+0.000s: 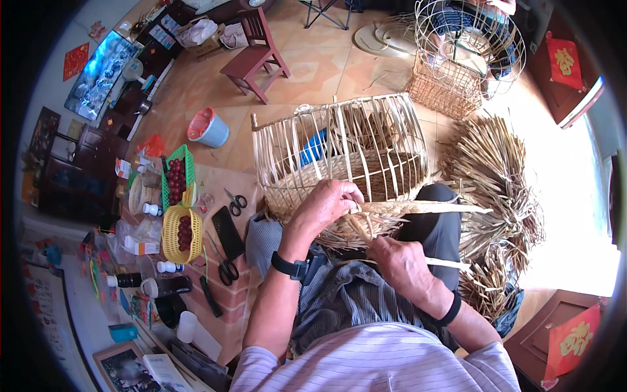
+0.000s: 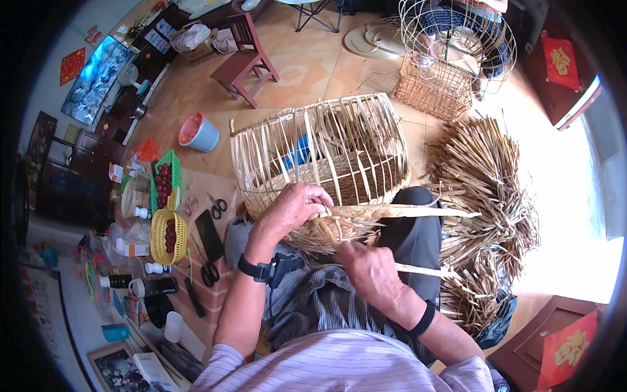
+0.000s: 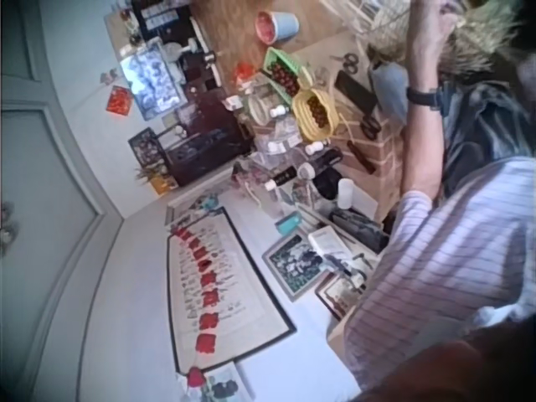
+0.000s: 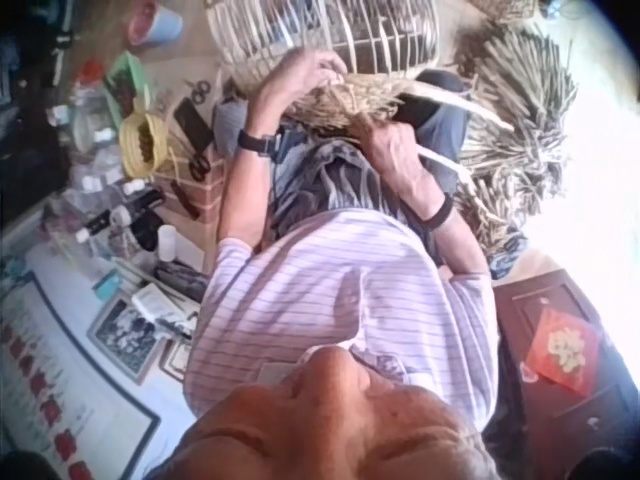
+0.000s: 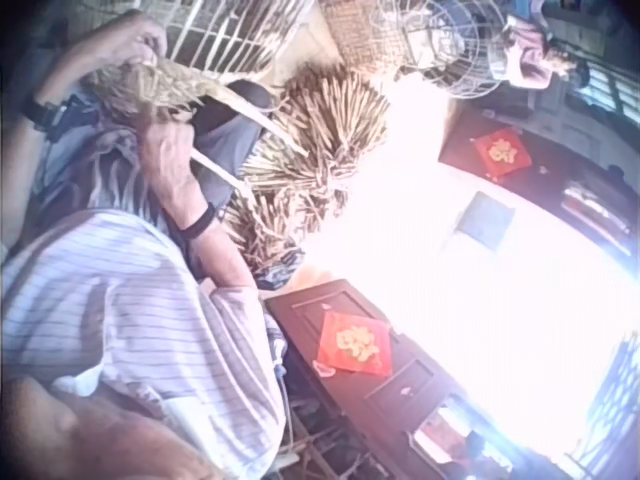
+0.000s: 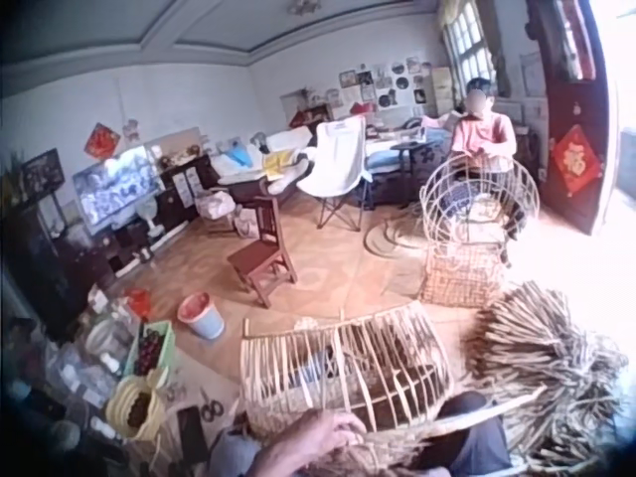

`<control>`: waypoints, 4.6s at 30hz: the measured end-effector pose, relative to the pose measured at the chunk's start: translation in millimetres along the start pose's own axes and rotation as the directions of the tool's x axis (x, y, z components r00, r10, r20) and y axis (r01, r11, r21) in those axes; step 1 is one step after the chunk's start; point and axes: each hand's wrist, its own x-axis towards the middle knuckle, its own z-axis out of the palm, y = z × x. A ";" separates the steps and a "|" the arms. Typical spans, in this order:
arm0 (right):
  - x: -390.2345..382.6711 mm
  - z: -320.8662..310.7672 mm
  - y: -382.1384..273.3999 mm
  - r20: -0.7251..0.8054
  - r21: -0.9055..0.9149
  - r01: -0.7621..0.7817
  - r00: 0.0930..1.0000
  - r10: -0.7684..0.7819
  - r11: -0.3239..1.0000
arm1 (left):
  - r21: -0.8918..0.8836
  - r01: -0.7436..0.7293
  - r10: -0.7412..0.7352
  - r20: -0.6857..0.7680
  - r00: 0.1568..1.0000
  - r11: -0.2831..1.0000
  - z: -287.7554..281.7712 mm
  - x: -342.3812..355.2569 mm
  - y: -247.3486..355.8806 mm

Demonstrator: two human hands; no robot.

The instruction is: Weave a basket using bamboo or similar natural strips.

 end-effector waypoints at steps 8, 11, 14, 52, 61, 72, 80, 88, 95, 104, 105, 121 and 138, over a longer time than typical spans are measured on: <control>53.3 -26.8 45.0 -0.197 -0.237 -0.007 0.979 -0.041 0.972 | 0.108 -0.074 0.073 0.011 0.997 0.991 -5.3 -7.1 7.6; 72.5 -25.9 57.7 -0.212 -0.274 0.028 0.973 -0.089 0.961 | 0.149 0.030 -0.032 0.013 0.999 0.988 -4.2 -14.4 14.2; 72.8 -29.9 52.0 -0.298 -0.279 -0.047 0.954 -0.040 0.959 | 0.195 0.092 -0.076 -0.086 0.993 0.977 7.8 -19.5 20.6; 97.3 -14.9 -10.1 -0.072 -0.248 0.205 0.971 -0.229 0.947 | 0.973 0.199 0.168 -0.216 0.962 0.115 124.7 -49.6 -12.9; 75.6 -8.2 4.9 -0.017 -0.229 0.275 0.958 -0.287 0.934 | 0.910 0.092 0.198 -0.186 0.962 0.405 108.0 -55.8 0.0; 81.0 -15.3 23.1 0.022 -0.153 0.151 0.989 -0.149 0.977 | 0.966 0.251 0.388 -0.255 0.886 0.061 124.8 -45.9 -14.9; 88.8 10.5 46.7 -0.098 -0.243 0.080 0.990 -0.106 0.967 | 0.872 0.113 0.486 -0.368 0.792 0.477 114.1 -44.2 -21.6; 88.6 0.4 46.7 -0.154 -0.009 0.089 0.984 -0.089 0.996 | 0.429 0.007 0.228 -0.494 0.839 0.903 93.4 -27.7 -27.0; 72.2 -10.0 90.8 0.133 0.884 -0.304 0.891 0.434 0.355 | 0.352 -0.079 0.265 -0.521 0.811 0.933 84.4 -24.8 -23.2; 8.6 -32.4 111.7 0.242 0.892 -0.414 0.778 0.581 0.183 | 0.378 0.001 0.150 -0.370 0.917 0.926 71.6 -29.4 -8.3; 8.6 -34.4 109.9 0.228 0.914 -0.366 0.821 0.523 0.175 | 0.374 -0.013 0.160 -0.366 0.917 0.927 71.8 -28.8 -7.2; 37.2 -54.8 78.7 0.080 0.735 -0.305 0.926 0.370 0.605 | 0.133 -0.049 0.095 -0.370 0.924 0.990 45.2 -56.9 -21.1; 15.8 -21.0 100.2 0.107 0.976 -0.196 0.819 0.564 0.099 | 0.365 -0.224 0.331 -0.267 0.905 0.904 10.4 -37.7 -13.9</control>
